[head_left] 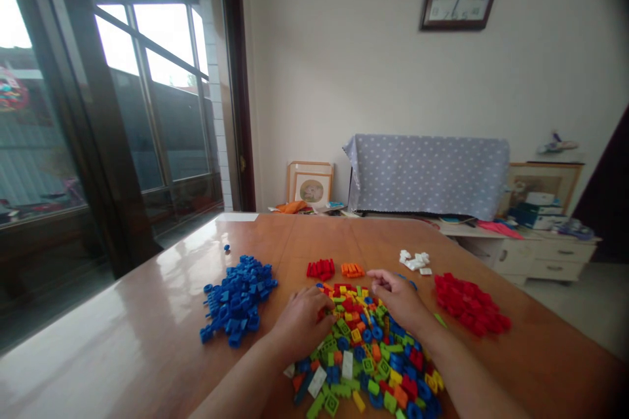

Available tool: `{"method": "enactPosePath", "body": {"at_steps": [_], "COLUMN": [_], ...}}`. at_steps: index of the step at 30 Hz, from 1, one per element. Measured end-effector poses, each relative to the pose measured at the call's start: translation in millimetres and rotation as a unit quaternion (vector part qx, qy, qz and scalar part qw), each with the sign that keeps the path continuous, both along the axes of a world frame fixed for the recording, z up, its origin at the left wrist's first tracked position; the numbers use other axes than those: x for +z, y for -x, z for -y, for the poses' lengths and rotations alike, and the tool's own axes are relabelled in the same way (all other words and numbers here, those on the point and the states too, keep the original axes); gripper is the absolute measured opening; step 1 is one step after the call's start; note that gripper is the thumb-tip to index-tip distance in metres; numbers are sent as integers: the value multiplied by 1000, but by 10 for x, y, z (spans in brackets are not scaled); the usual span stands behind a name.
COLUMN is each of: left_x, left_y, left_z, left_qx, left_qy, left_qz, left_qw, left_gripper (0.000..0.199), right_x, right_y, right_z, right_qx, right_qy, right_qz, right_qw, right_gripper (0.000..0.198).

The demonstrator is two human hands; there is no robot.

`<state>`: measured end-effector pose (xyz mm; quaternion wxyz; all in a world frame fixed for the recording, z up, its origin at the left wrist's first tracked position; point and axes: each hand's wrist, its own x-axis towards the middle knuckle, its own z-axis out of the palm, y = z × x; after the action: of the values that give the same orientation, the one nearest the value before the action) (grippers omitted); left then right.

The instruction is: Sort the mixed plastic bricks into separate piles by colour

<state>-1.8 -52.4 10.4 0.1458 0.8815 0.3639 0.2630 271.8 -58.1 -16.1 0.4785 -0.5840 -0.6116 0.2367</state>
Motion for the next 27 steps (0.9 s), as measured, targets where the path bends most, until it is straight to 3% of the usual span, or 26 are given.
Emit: {"method": "enactPosePath", "body": {"at_steps": [7, 12, 15, 23, 27], "left_x": [135, 172, 171, 159, 273], "left_y": [-37, -134, -178, -189, -51], "left_z": [98, 218, 248, 253, 186], "left_qx": [-9, -53, -45, -38, 51], "left_qy": [-26, -3, 19, 17, -44], "left_qz": [31, 68, 90, 73, 46], "left_qw": [999, 996, 995, 996, 997], "left_gripper": [28, 28, 20, 8, 14], "right_x": [190, 195, 204, 214, 261], "right_y": [265, 484, 549, 570, 541], "right_z": [144, 274, 340, 358, 388], "right_qx": [48, 151, 193, 207, 147], "right_qy": [15, 60, 85, 103, 82], "right_qz": [-91, -155, -181, -182, -139], "right_qw": [995, 974, 961, 956, 976], "right_gripper": [38, 49, 56, 60, 56]}}
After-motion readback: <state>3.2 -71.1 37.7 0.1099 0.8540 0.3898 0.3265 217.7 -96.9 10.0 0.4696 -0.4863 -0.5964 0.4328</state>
